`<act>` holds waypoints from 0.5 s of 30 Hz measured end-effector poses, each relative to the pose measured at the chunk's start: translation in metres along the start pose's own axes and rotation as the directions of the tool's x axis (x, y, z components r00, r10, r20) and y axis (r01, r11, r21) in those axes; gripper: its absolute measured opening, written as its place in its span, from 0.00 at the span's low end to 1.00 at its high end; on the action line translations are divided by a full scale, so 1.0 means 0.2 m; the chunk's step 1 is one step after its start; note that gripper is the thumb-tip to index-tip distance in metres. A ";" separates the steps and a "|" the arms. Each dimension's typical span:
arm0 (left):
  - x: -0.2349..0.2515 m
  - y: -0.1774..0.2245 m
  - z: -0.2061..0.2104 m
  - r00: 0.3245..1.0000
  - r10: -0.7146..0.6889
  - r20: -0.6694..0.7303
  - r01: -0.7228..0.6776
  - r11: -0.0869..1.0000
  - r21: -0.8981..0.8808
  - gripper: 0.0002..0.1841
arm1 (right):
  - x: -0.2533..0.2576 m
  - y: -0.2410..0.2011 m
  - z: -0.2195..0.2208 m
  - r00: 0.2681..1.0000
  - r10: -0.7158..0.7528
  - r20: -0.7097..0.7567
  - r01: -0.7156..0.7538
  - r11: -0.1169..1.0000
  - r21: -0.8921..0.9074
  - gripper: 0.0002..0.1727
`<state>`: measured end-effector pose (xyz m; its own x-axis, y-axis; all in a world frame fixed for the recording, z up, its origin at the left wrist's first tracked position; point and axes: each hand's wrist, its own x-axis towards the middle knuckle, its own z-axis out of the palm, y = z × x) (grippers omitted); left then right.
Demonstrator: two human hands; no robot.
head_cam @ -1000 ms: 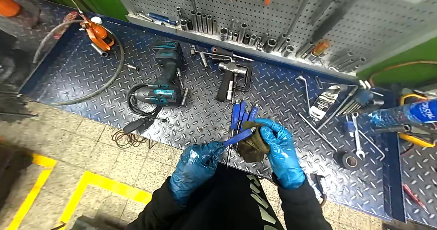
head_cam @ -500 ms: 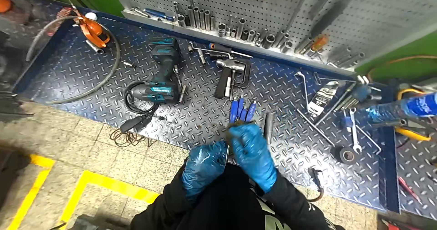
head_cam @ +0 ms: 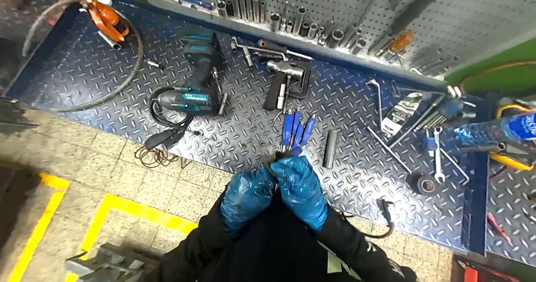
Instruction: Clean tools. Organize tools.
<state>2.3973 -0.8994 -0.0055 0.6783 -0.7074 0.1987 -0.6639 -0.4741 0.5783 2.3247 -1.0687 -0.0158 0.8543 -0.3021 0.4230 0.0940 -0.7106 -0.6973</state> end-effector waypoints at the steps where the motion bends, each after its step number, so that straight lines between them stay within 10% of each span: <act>1: 0.00 -0.01 0.00 1.000 -0.001 0.008 0.001 1.000 0.005 0.13 | 0.01 0.06 -0.01 0.999 0.022 0.033 -0.020 0.998 -0.054 0.12; 7: -0.04 -0.06 0.01 0.999 0.007 -0.052 -0.009 0.999 -0.031 0.15 | 0.20 0.38 -0.36 0.875 0.440 -0.202 -0.462 0.883 -0.079 0.14; 10: 0.05 -0.02 -0.03 0.984 0.098 -0.148 -0.086 0.993 0.081 0.17 | 0.25 0.29 -0.41 0.872 0.488 -0.051 -0.480 0.870 0.116 0.26; 15: 0.08 0.02 -0.07 0.962 0.177 -0.209 -0.150 0.979 0.140 0.15 | 0.21 0.18 -0.40 0.883 0.416 0.217 -0.469 0.780 0.414 0.14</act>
<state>2.4093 -0.9054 0.0105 0.6006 -0.6549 0.4587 -0.7955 -0.4315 0.4255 2.3228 -1.1586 0.0226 0.9045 -0.4244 -0.0417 -0.1154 -0.1494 -0.9820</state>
